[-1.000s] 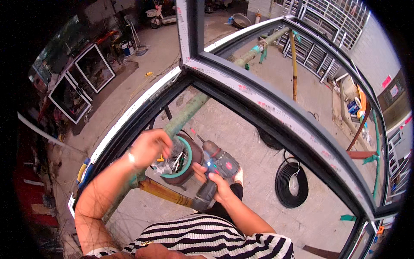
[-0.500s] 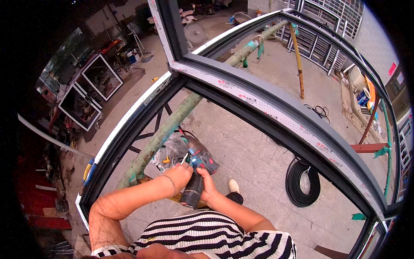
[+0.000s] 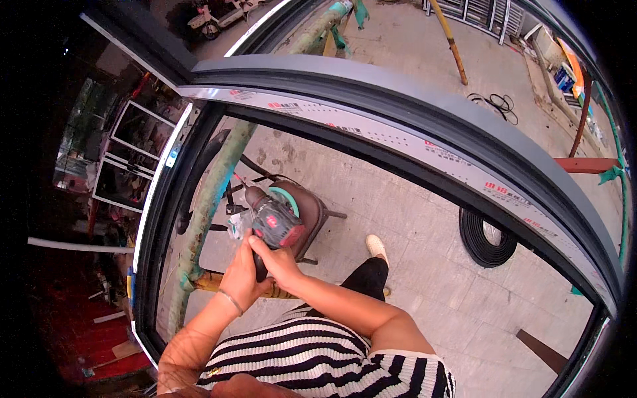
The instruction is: The person holds a white window frame and uses a yellow tool and a drill to attach hardware to the frame. They use pliers to adjust a component and pick up screws from a container.
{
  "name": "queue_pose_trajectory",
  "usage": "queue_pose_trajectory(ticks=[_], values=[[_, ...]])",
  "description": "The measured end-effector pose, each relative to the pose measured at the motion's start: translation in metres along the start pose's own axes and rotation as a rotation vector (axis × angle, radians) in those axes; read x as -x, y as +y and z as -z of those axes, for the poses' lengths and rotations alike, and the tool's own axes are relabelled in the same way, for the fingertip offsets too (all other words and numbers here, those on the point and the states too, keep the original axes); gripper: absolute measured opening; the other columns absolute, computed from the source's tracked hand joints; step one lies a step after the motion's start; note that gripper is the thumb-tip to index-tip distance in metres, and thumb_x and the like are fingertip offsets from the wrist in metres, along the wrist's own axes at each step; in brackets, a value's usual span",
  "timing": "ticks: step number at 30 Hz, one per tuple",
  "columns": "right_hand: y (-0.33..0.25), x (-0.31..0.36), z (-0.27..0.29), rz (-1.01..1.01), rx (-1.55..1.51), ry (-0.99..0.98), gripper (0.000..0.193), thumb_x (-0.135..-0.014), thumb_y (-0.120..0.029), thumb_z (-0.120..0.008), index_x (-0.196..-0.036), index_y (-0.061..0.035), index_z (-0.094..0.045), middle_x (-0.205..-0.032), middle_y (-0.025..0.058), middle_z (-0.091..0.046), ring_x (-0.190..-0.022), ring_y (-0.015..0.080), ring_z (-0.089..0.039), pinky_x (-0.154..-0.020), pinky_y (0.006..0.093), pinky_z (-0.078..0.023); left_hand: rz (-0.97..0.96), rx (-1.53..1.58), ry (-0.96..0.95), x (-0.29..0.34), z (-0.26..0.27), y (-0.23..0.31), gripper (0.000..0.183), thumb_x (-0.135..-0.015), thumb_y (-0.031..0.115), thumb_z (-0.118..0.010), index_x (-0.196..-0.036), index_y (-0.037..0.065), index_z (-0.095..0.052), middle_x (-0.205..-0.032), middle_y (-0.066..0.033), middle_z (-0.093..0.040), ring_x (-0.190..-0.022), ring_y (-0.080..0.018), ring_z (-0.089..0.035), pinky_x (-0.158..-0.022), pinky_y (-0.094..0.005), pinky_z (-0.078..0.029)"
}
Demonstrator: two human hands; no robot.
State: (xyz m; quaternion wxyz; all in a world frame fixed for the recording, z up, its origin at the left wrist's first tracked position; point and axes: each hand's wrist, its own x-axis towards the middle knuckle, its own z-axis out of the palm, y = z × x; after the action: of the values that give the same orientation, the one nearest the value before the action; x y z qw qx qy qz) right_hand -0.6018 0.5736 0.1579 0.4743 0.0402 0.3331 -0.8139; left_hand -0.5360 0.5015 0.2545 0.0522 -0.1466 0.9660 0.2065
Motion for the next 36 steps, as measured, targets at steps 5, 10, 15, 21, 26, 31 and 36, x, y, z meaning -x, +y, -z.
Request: queue_pose_trajectory(ticks=[5,10,15,21,26,31,36], values=[[-0.028,0.012,0.019,0.271,0.395,-0.376,0.039,-0.086,-0.019,-0.065,-0.118,0.0014,-0.056,-0.097,0.0050,-0.060,-0.085,0.0124,-0.056,-0.072,0.0272,-0.048,0.099,0.261,0.059,0.005,0.002,-0.014,0.096,-0.062,0.009,-0.072,-0.145,0.002,-0.025,-0.113,-0.0248,-0.057,-0.100,-0.0398,-0.061,-0.087,-0.0414,-0.050],[-0.051,0.021,0.078,-0.274,0.119,-0.146,0.028,-0.095,-0.005,-0.045,-0.121,0.0050,-0.048,-0.107,0.0190,-0.060,-0.073,0.0172,-0.053,-0.060,0.0274,-0.044,-0.050,0.758,0.104,0.038,-0.005,-0.048,0.085,-0.064,0.010,-0.080,-0.135,-0.001,-0.035,-0.104,-0.0132,-0.061,-0.097,-0.0250,-0.061,-0.088,-0.0373,-0.048],[-0.095,0.005,0.051,-0.113,0.094,0.084,0.026,-0.101,-0.013,-0.042,-0.118,0.0054,-0.047,-0.110,0.0266,-0.059,-0.074,0.0182,-0.053,-0.053,0.0244,-0.041,-0.059,1.365,0.237,0.048,0.004,-0.024,0.048,-0.066,0.021,-0.081,-0.102,0.002,-0.055,-0.090,-0.0096,-0.059,-0.086,-0.0223,-0.059,-0.076,-0.0343,-0.048],[-0.103,-0.030,0.024,-0.226,0.012,0.177,0.022,-0.098,-0.005,-0.047,-0.117,0.0039,-0.047,-0.110,0.0243,-0.059,-0.083,0.0222,-0.058,-0.067,0.0249,-0.050,-0.104,1.643,0.282,0.059,0.007,-0.030,0.043,-0.072,0.020,-0.075,-0.103,0.001,-0.053,-0.090,-0.0090,-0.057,-0.088,-0.0235,-0.057,-0.086,-0.0389,-0.045],[-0.115,-0.041,-0.017,-0.068,0.095,-0.130,0.017,-0.099,-0.009,-0.048,-0.113,-0.0005,-0.050,-0.109,0.0174,-0.061,-0.083,0.0183,-0.059,-0.070,0.0261,-0.051,0.045,1.553,0.486,0.069,-0.009,-0.041,0.033,-0.079,0.009,-0.067,-0.109,0.002,-0.054,-0.087,-0.0072,-0.061,-0.084,-0.0204,-0.059,-0.079,-0.0347,-0.047],[-0.119,-0.043,-0.038,-0.070,0.072,-0.204,0.018,-0.098,-0.013,-0.052,-0.111,-0.0008,-0.056,-0.094,0.0102,-0.063,-0.074,0.0113,-0.057,-0.064,0.0231,-0.049,0.174,1.397,0.505,0.077,-0.005,-0.050,0.023,-0.081,0.010,-0.065,-0.102,0.001,-0.059,-0.084,-0.0054,-0.062,-0.082,-0.0177,-0.060,-0.077,-0.0323,-0.047],[-0.117,-0.057,-0.030,-0.144,-0.019,-0.320,0.017,-0.097,-0.018,-0.056,-0.104,-0.0025,-0.061,-0.085,0.0052,-0.063,-0.069,0.0094,-0.055,-0.059,0.0209,-0.044,0.239,1.388,0.499,0.076,-0.001,-0.052,0.018,-0.081,0.007,-0.067,-0.097,0.002,-0.062,-0.084,-0.0042,-0.062,-0.080,-0.0168,-0.060,-0.075,-0.0316,-0.048]])
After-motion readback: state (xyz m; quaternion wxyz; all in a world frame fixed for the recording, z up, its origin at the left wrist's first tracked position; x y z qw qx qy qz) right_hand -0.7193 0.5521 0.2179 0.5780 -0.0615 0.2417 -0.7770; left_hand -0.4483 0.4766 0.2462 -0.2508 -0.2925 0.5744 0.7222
